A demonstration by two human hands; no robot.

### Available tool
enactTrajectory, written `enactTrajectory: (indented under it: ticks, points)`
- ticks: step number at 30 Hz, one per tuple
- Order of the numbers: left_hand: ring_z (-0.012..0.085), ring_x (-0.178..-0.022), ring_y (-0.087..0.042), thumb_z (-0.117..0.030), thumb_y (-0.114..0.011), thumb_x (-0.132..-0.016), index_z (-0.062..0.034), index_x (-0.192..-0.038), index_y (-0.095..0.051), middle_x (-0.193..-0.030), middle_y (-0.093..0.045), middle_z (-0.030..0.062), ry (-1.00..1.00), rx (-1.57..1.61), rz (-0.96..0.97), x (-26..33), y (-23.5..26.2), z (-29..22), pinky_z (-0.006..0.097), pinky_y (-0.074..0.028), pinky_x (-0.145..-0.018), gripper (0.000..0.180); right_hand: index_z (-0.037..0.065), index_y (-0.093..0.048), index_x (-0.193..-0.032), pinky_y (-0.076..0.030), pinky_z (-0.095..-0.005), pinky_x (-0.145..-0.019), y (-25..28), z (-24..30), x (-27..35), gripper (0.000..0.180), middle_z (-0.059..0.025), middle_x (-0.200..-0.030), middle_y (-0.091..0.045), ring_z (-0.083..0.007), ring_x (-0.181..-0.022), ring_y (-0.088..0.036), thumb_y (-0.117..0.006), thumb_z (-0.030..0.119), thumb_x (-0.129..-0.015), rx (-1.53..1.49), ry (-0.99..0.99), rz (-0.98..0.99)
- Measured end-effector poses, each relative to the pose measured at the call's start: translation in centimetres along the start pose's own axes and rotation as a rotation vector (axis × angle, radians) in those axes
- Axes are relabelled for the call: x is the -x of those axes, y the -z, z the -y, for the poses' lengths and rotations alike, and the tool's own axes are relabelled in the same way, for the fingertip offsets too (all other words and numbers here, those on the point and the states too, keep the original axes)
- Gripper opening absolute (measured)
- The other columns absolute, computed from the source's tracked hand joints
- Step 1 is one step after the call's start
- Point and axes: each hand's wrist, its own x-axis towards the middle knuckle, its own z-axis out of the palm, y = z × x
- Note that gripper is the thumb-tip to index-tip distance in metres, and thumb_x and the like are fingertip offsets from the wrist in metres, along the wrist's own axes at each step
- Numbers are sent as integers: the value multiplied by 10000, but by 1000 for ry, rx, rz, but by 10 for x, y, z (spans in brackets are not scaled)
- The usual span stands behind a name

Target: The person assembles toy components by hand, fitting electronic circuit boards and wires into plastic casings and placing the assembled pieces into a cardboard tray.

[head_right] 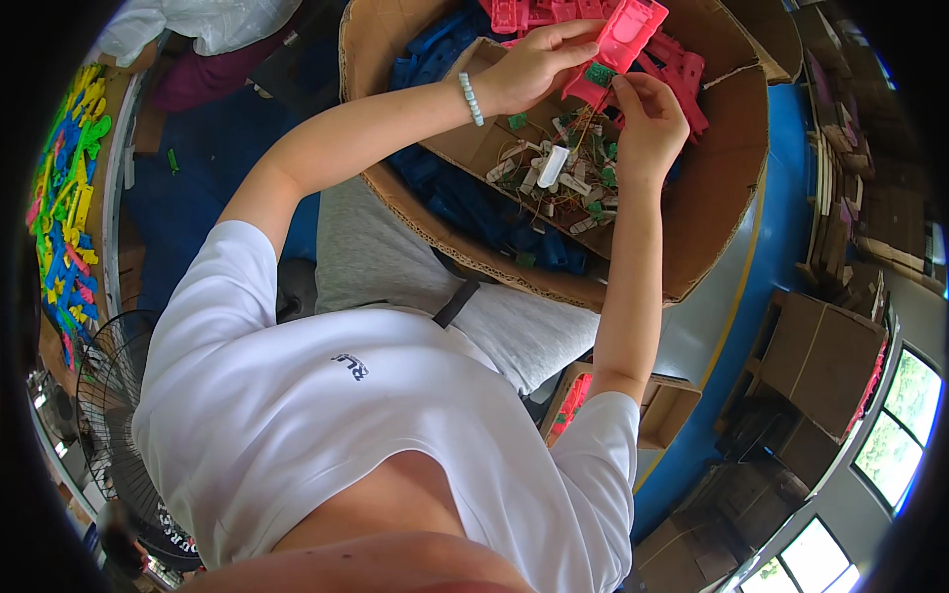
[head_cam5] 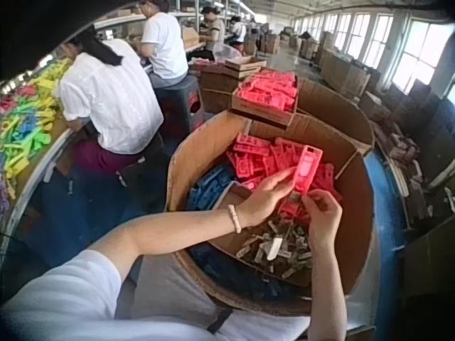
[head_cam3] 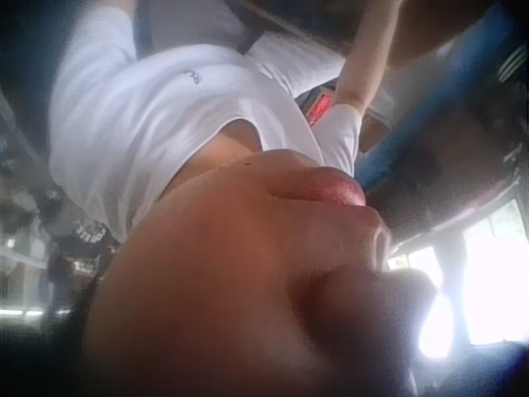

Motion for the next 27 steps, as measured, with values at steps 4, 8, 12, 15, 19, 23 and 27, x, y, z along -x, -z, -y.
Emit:
enactTrajectory:
  ticks: [4, 8, 12, 15, 19, 23, 27]
  points:
    - [103, -1139, -542, -112, -518, -981, -6, -1421, -395, -1270, -571, 64, -14, -80, 35, 7, -7, -8, 264, -442, -985, 469, -58, -655, -948, -550, -257, -709, 1, 0, -1, 106, -87, -857, -676, -132, -749, -646, -673, -15, -853, -48, 9, -19]
    - [94, -1098, -561, -114, -528, -975, -7, -1436, -376, -1258, -586, 73, -79, -277, 8, 10, -7, -12, 254, -452, -966, 497, -41, -658, -958, -514, -222, -706, 0, 3, -1, 118, -55, -855, -656, -107, -781, -620, -685, -12, -846, -58, -5, -16]
    - [96, -1111, -559, -106, -525, -976, -6, -1426, -395, -1268, -584, 82, -69, -311, -17, 9, -11, -15, 259, -461, -964, 478, -25, -634, -1052, -482, -201, -716, 3, 0, -1, 214, -35, -925, -631, -86, -827, -592, -693, -7, -846, -215, -31, 1]
    - [104, -1133, -554, -95, -518, -978, 5, -1406, -423, -1275, -583, 90, -74, -250, -40, 11, -15, -17, 264, -456, -978, 449, -28, -608, -1114, -494, -208, -735, 5, 4, 0, 280, -52, -986, -631, -94, -854, -601, -693, -6, -848, -254, -76, 38]
    - [110, -1137, -556, -80, -515, -975, 20, -1386, -444, -1281, -583, 95, -144, -241, -41, 9, -16, -17, 264, -457, -978, 429, -43, -617, -1106, -507, -219, -753, 3, 14, 2, 272, -63, -995, -640, -106, -878, -611, -694, -3, -848, -290, -125, 58]
    - [121, -1143, -560, -64, -520, -967, 34, -1368, -459, -1283, -584, 107, -106, -213, -30, 9, -18, -16, 263, -455, -985, 418, -58, -630, -1082, -517, -231, -759, 9, 12, 2, 251, -70, -990, -653, -120, -870, -627, -696, 2, -848, -264, -114, 77]
    - [125, -1145, -561, -45, -518, -961, 49, -1351, -471, -1275, -588, 116, -92, -225, -40, 10, -19, -14, 265, -456, -991, 404, -61, -634, -1071, -522, -238, -751, 14, 7, 1, 244, -73, -942, -664, -124, -840, -637, -699, -2, -844, -294, -125, 82]
